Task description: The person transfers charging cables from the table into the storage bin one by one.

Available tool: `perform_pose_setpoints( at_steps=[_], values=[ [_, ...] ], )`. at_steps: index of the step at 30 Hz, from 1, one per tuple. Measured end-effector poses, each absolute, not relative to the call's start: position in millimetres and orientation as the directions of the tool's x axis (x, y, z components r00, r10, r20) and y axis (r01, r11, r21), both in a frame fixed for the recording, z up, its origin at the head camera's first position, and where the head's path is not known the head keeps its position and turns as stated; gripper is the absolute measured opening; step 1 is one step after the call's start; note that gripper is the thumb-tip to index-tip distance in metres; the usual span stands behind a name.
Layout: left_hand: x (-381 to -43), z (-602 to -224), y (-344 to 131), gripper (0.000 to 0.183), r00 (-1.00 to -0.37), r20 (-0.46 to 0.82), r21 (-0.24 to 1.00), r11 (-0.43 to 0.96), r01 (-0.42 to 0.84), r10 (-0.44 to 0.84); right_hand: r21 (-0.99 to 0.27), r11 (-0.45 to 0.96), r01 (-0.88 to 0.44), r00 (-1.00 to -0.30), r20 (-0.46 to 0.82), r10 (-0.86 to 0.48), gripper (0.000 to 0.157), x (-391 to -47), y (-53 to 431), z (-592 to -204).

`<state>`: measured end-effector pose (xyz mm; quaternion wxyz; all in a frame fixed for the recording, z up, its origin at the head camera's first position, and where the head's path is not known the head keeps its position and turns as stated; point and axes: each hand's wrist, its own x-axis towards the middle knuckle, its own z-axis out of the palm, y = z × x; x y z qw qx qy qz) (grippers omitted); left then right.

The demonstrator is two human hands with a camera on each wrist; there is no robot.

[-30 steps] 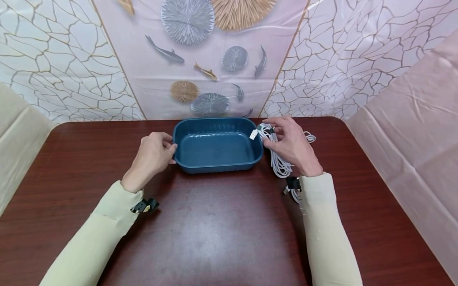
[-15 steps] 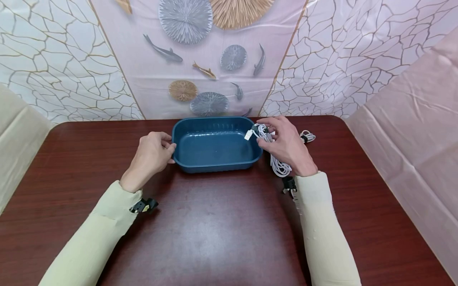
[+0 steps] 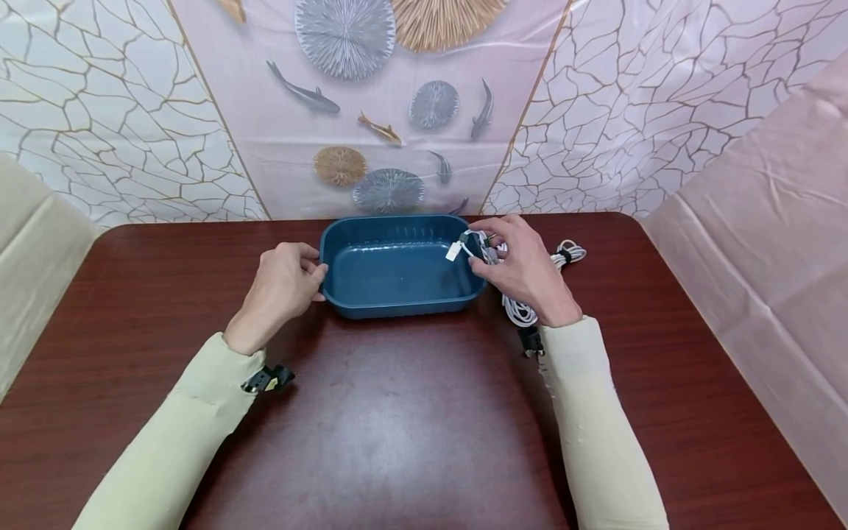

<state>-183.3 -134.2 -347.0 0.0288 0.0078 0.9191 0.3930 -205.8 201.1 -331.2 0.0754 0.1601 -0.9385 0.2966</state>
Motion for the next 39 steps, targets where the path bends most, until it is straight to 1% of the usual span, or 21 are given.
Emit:
perform_pose_setpoints(
  at_steps=[30,34,39],
  values=[
    [-183.2,-347.1,-133.9,0.032,-0.999,-0.044,0.722,0.692,-0.011,0.03,-0.525,0.775,-0.352,-0.935,0.234,-0.266,0.045,-205.5,187.9,-335.7],
    [-183.4,-347.6,-133.7,0.033,-0.999,-0.04,0.721,0.693,-0.006,0.033,-0.516,0.783,-0.347,-0.937,0.235,-0.261,0.042,-204.1,186.1,-336.4],
    [-183.6,-348.2,-133.9,0.032,-0.999,-0.037,0.72,0.694,-0.004,0.033,-0.509,0.786,-0.352,-0.935,0.237,-0.265,0.036,-204.4,183.4,-338.4]
  ],
)
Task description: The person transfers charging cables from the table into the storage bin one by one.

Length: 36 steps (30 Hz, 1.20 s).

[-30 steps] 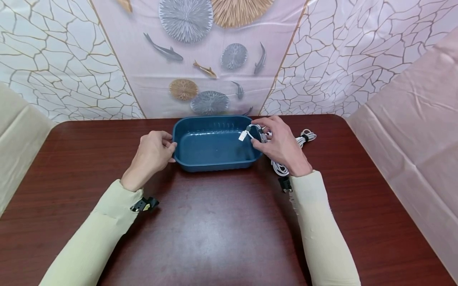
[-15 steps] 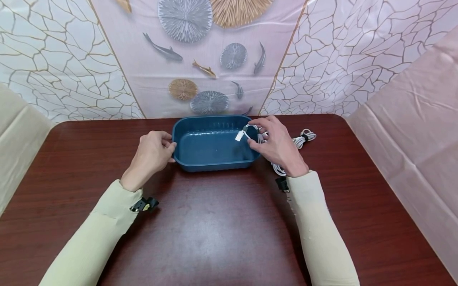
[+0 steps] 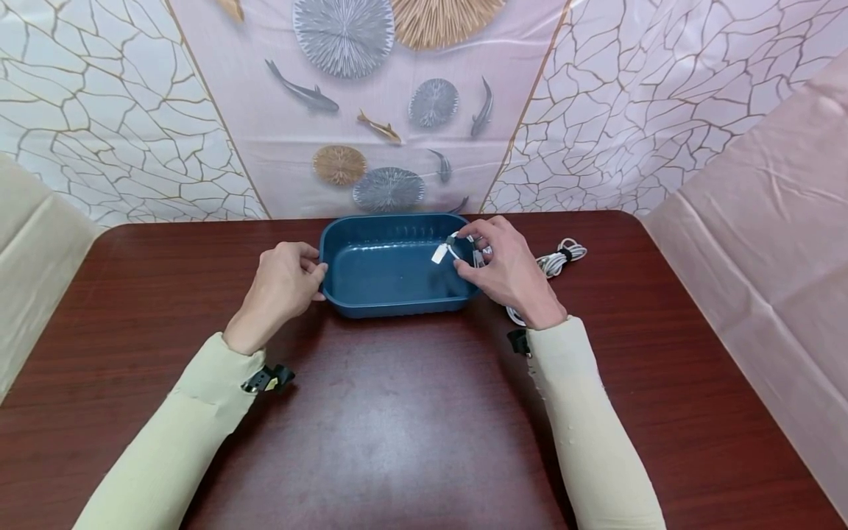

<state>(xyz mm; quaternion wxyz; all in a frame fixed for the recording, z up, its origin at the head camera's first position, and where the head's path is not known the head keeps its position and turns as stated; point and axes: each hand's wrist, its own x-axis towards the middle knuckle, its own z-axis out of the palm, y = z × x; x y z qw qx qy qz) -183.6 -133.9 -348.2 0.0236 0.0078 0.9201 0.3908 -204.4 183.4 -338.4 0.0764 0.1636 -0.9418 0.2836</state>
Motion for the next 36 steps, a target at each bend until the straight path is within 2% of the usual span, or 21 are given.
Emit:
perform_pose_setpoints(
  at_steps=[8,24,36],
  values=[
    [-183.8,-348.9,-133.6,0.032,-0.999,-0.027,0.715,0.699,0.004,0.033,-0.515,0.781,-0.354,-0.935,0.229,-0.272,0.011,-203.2,180.0,-341.2],
    [-182.8,-347.6,-133.0,0.033,-0.999,-0.032,0.72,0.694,0.0,0.034,-0.462,0.792,-0.398,-0.917,0.222,-0.331,0.014,-202.6,172.3,-345.3],
    [-183.2,-347.4,-132.8,0.033,-0.999,-0.033,0.711,0.704,-0.002,0.03,-0.393,0.857,-0.334,-0.942,0.178,-0.286,0.015,-197.1,162.4,-345.3]
  ],
)
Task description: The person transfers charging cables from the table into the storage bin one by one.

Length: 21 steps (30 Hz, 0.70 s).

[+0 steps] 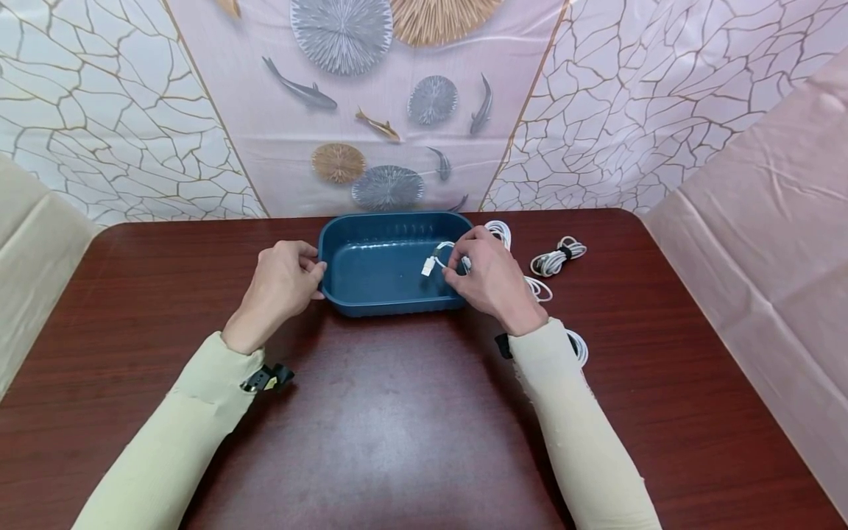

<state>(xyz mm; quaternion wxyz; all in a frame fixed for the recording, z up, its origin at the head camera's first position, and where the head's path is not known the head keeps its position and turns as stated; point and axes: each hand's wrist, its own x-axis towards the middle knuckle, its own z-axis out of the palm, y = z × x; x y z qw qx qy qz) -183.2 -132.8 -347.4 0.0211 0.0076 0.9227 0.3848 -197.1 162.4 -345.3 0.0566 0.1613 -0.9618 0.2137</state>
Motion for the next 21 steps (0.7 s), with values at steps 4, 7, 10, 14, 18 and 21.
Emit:
perform_pose_setpoints(
  at_steps=[4,7,10,14,18,21],
  values=[
    [-182.9,-347.4,-132.7,0.033,-0.999,-0.03,0.709,0.706,0.0,0.029,-0.365,0.876,-0.315,-0.948,0.166,-0.272,0.015,-196.2,159.3,-345.3],
    [-182.3,-346.8,-132.2,0.033,-0.999,-0.03,0.713,0.702,0.0,0.031,-0.355,0.885,-0.3,-0.952,0.167,-0.256,0.016,-195.6,157.4,-345.7],
    [-182.0,-346.4,-132.0,0.033,-0.999,-0.032,0.715,0.699,0.0,0.032,-0.345,0.895,-0.284,-0.956,0.174,-0.236,0.015,-194.6,155.2,-346.7],
    [-182.5,-346.3,-132.8,0.033,-0.999,-0.029,0.71,0.704,0.003,0.033,-0.333,0.907,-0.256,-0.962,0.177,-0.207,0.013,-192.8,151.8,-348.4],
    [-182.9,-346.8,-133.5,0.033,-0.999,-0.03,0.706,0.708,0.002,0.032,-0.319,0.916,-0.243,-0.965,0.173,-0.196,0.013,-192.2,149.7,-349.0],
    [-182.7,-347.0,-133.4,0.033,-0.999,-0.034,0.706,0.708,-0.001,0.032,-0.314,0.919,-0.237,-0.967,0.171,-0.191,0.013,-192.0,149.2,-349.0]
  ],
)
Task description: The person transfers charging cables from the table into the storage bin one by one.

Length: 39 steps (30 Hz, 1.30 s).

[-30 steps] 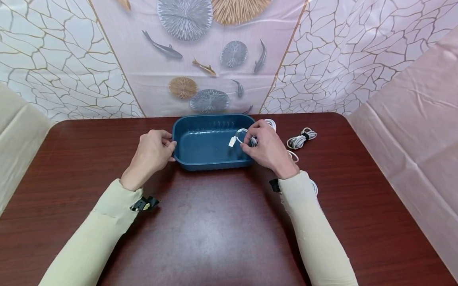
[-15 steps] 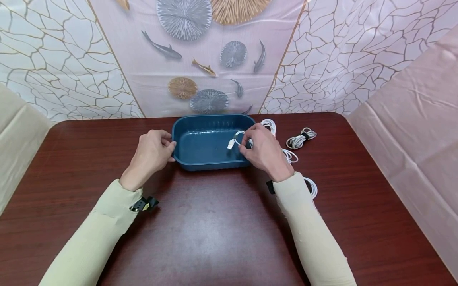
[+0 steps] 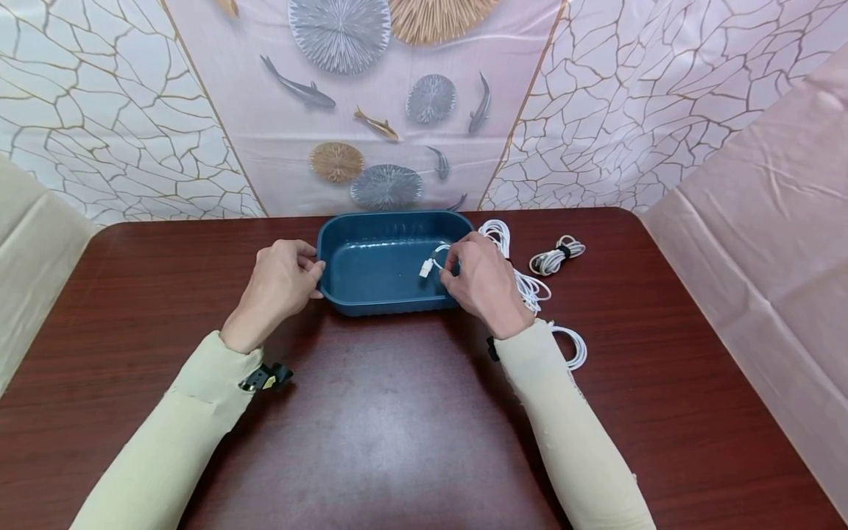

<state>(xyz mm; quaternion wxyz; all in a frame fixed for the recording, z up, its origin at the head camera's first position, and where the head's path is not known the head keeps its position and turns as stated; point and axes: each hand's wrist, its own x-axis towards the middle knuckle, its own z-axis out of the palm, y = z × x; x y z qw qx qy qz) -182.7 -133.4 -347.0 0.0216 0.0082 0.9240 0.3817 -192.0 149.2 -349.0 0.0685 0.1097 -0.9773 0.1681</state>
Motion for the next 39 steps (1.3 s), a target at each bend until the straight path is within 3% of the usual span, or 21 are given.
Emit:
perform_pose_setpoints(
  at_steps=[29,39],
  values=[
    [-182.3,-345.9,-132.2,0.034,-0.998,-0.057,0.711,0.703,-0.022,0.026,-0.194,0.966,-0.174,-0.974,0.176,-0.14,0.014,-193.4,134.6,-354.0],
    [-181.9,-346.2,-133.0,0.033,-0.998,-0.044,0.712,0.702,-0.006,0.035,-0.165,0.972,-0.168,-0.974,0.177,-0.139,0.023,-195.1,132.2,-356.1]
  ],
)
